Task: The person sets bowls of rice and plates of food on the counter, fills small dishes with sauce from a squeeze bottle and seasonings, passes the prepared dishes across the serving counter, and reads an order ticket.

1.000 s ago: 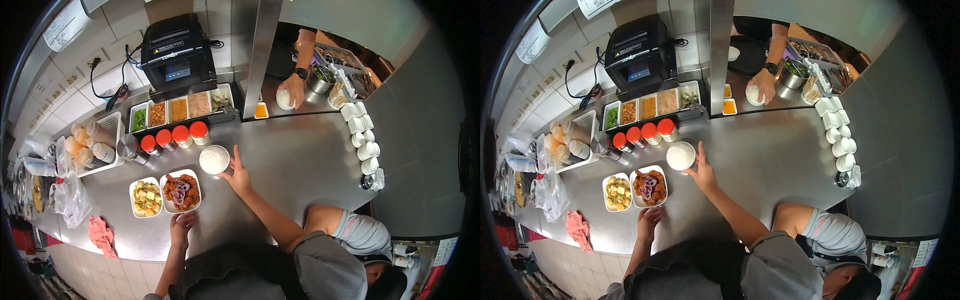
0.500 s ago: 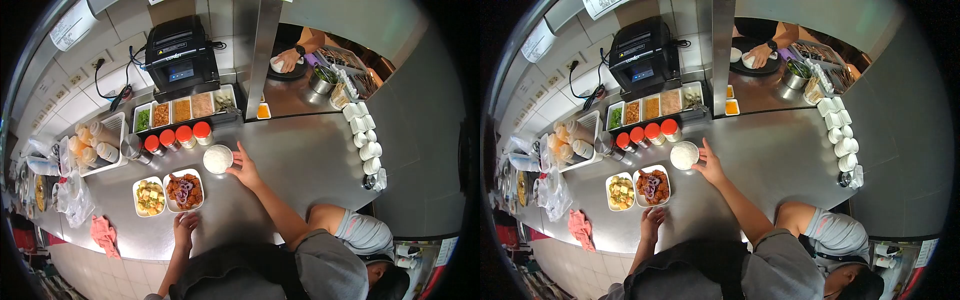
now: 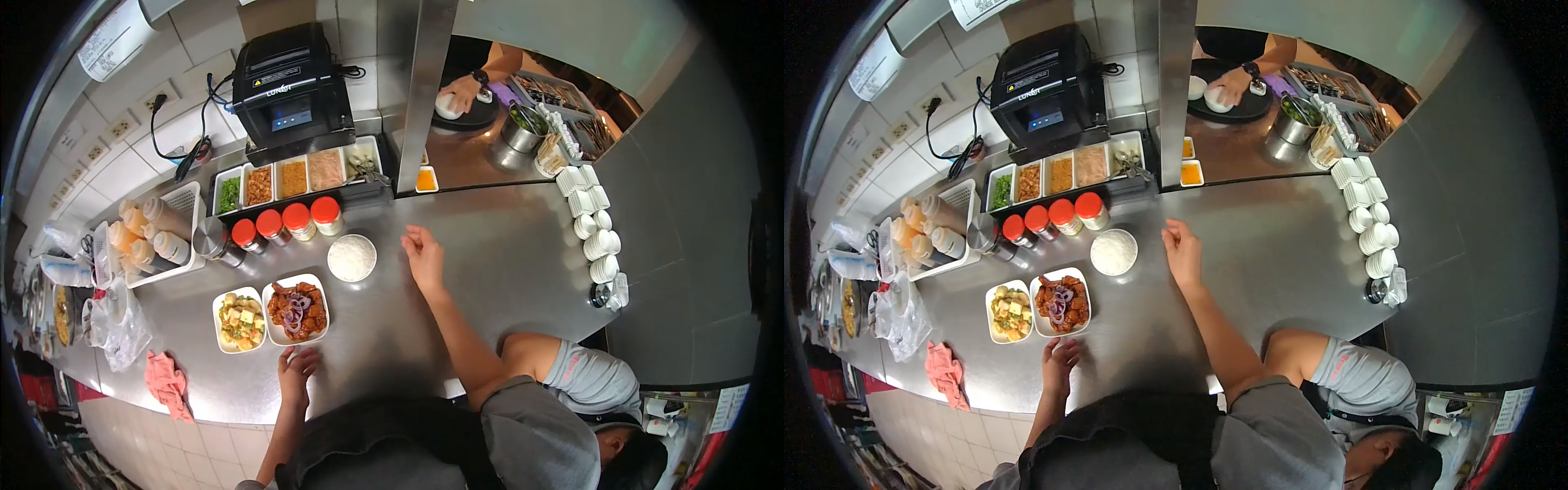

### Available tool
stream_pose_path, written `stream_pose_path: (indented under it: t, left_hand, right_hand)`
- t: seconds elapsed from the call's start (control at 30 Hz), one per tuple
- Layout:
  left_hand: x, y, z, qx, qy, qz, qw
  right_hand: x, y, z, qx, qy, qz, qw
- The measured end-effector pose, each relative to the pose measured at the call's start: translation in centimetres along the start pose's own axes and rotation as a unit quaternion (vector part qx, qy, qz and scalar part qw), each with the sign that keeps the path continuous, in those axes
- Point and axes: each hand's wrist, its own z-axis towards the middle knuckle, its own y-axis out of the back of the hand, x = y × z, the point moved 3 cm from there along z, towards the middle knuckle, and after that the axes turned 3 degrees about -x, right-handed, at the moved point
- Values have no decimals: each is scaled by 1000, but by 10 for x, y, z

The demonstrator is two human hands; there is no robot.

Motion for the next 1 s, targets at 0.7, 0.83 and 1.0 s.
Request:
stream_pose_path:
  t: [0.7, 0.83, 1.0]
  left_hand:
    - [-1, 15, 7, -40, -56, -8, 998]
    - [-16, 12, 11, -48, -71, -22, 996]
    - [-15, 16, 25, -24, -74, -11, 997]
  right_hand:
    - [69, -77, 155, 159, 153, -99, 970]
    - [70, -62, 47, 398, 168, -133, 892]
    - [58, -61, -11, 380, 142, -213, 889]
